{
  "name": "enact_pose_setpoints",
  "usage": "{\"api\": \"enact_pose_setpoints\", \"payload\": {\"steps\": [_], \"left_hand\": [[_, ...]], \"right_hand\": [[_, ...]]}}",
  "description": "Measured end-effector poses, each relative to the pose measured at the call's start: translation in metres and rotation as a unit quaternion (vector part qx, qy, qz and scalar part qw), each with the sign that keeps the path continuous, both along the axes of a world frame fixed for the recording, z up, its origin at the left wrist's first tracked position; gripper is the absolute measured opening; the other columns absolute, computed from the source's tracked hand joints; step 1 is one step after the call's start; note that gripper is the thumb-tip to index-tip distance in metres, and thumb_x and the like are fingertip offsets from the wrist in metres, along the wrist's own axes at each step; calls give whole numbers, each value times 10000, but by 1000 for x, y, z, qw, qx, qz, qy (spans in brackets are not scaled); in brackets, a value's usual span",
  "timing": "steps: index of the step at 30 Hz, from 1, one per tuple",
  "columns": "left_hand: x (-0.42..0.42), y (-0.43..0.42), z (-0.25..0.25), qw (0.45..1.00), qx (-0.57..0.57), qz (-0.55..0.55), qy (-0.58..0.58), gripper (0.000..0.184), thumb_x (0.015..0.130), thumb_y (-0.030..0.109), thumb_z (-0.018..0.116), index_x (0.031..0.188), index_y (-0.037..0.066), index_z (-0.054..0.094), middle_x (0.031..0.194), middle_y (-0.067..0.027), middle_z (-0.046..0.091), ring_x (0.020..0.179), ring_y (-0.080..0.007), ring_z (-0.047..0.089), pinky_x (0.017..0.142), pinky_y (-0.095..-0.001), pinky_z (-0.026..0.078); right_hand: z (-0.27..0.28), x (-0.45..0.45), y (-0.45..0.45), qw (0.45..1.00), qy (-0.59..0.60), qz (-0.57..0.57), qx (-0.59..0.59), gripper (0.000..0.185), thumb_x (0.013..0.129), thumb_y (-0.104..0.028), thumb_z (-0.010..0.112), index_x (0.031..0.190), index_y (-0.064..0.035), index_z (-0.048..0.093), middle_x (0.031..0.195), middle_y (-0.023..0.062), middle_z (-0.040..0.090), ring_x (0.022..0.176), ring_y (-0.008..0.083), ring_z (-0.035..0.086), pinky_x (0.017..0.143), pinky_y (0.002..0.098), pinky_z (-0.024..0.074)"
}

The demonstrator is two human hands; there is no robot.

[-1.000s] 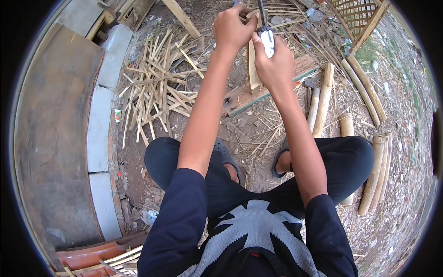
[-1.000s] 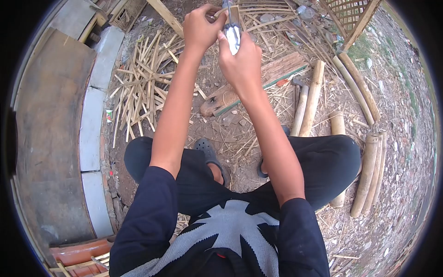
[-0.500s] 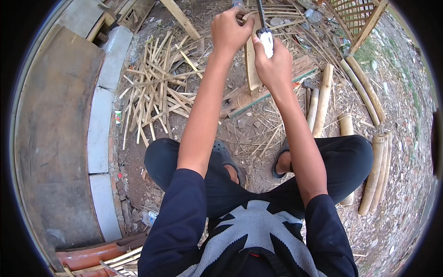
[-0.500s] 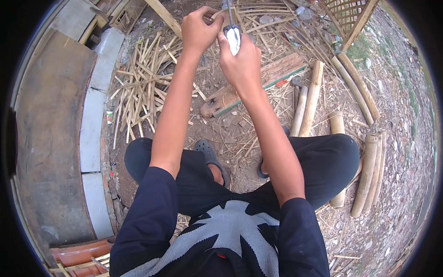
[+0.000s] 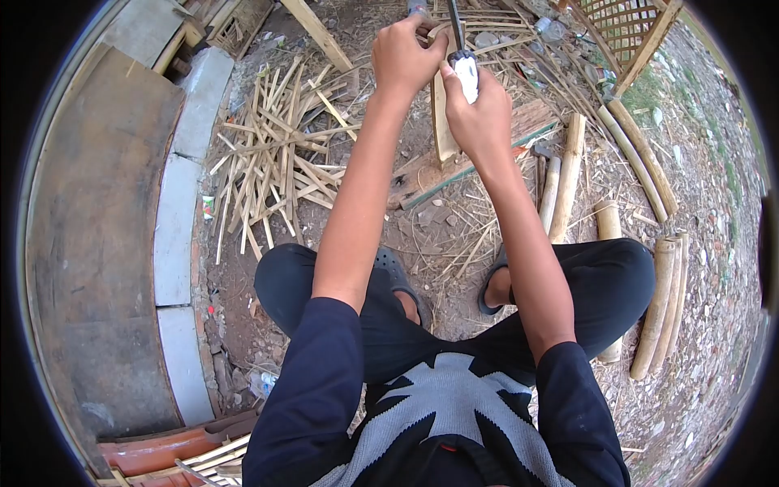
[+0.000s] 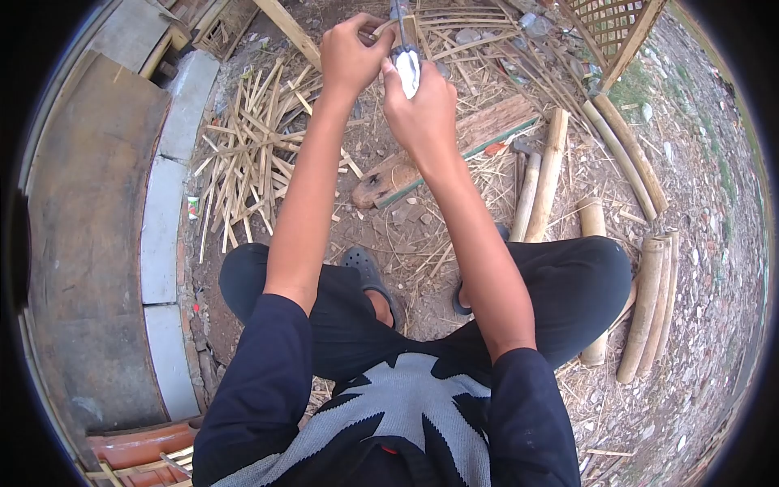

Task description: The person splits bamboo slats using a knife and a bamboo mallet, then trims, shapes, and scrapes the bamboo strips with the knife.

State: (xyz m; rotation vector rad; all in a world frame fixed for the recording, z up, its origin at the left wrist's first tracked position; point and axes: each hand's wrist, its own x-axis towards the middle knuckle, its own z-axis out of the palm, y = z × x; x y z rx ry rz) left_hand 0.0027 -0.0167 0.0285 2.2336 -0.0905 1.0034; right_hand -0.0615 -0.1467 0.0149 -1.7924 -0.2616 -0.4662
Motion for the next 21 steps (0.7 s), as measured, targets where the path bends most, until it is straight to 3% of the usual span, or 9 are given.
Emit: {"api": "enact_pose_setpoints", "payload": {"steps": [1, 4, 19, 21], "left_hand": [[0, 0, 0, 1000, 0, -2, -4, 268, 756, 298, 740, 889, 66, 755, 739, -121, 721, 690, -251, 719, 677, -347, 553], [-1, 0, 1, 1000, -3, 0, 10, 265, 757, 296, 744, 885, 65, 754, 742, -119, 722, 691, -246, 719, 680, -346, 553], [-3, 2, 3, 999, 9, -20, 34, 266, 770, 259, 731, 935, 49, 736, 761, -132, 723, 716, -238, 723, 686, -343, 556], [-6, 1, 5, 998, 18, -30, 61, 300, 760, 257, 722, 989, 64, 705, 839, -124, 728, 799, -262, 708, 743, -359, 544]], "right_hand": [[2, -1, 0, 1000, -1, 0, 2, 391, 904, -335, 654, 825, 47, 632, 639, 140, 620, 576, 219, 580, 567, 371, 444], [14, -6, -2, 1000, -2, 14, 3, 379, 879, -272, 660, 857, 104, 613, 712, 251, 653, 684, 372, 683, 638, 424, 514], [13, 3, -8, 998, 31, 21, -47, 405, 877, -296, 639, 889, 108, 628, 789, 298, 659, 792, 450, 668, 706, 478, 517], [8, 6, -9, 999, 25, 10, -43, 414, 882, -337, 643, 875, 78, 639, 750, 251, 654, 737, 399, 659, 682, 451, 499]]}}
